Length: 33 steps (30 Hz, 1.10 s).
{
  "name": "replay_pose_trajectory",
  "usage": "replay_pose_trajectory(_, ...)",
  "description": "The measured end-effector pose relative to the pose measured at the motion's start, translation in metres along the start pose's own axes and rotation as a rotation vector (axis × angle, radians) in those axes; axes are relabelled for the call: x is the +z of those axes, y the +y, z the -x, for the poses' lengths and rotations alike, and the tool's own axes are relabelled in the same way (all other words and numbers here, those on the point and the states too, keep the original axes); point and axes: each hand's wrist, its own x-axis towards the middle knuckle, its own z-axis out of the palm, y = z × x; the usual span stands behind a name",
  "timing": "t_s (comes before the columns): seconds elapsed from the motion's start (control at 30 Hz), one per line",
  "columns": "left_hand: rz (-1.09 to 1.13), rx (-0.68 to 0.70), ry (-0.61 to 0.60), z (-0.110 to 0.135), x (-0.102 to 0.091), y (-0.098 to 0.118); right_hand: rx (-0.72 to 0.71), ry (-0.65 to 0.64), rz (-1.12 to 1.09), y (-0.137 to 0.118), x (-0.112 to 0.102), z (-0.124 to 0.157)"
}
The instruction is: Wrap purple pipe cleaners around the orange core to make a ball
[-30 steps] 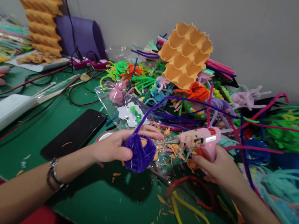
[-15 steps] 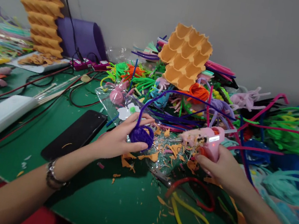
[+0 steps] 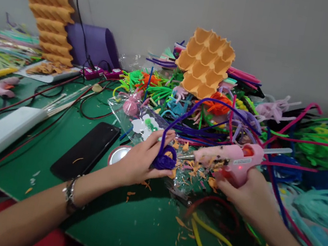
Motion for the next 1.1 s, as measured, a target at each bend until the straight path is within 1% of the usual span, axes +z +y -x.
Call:
replay_pose_trajectory(0.13, 0.008, 0.033, 0.016, 0.001, 0.006, 0.004, -0.052, 0.029, 0.024, -0.005, 0.002, 0.002)
replay_pose_trajectory(0.23, -0.01, 0.053, 0.028, 0.002, 0.007, 0.005, -0.142, -0.011, 0.045, -0.011, 0.001, 0.002)
replay_pose_trajectory(0.3, -0.036, 0.067, 0.041, 0.002, 0.006, 0.006, -0.171, -0.048, 0.056, -0.013, -0.001, 0.002)
replay_pose_trajectory(0.37, -0.068, 0.084, 0.051, 0.002, 0.006, 0.006, -0.171, -0.077, 0.061, -0.014, -0.001, 0.002)
replay_pose_trajectory(0.5, -0.151, 0.134, 0.075, 0.002, 0.006, 0.007, -0.168, -0.088, 0.068, -0.014, -0.001, 0.003)
replay_pose_trajectory(0.73, -0.386, 0.187, 0.142, 0.0, 0.001, 0.013, -0.192, -0.1, 0.078, -0.014, -0.001, 0.004)
replay_pose_trajectory(0.93, -0.388, 0.162, 0.111, 0.0, 0.0, 0.014, -0.191, -0.063, 0.082, -0.013, -0.001, 0.004)
replay_pose_trajectory(1.1, -0.354, 0.155, 0.116, 0.0, 0.001, 0.013, -0.202, -0.086, 0.085, -0.012, -0.001, 0.003)
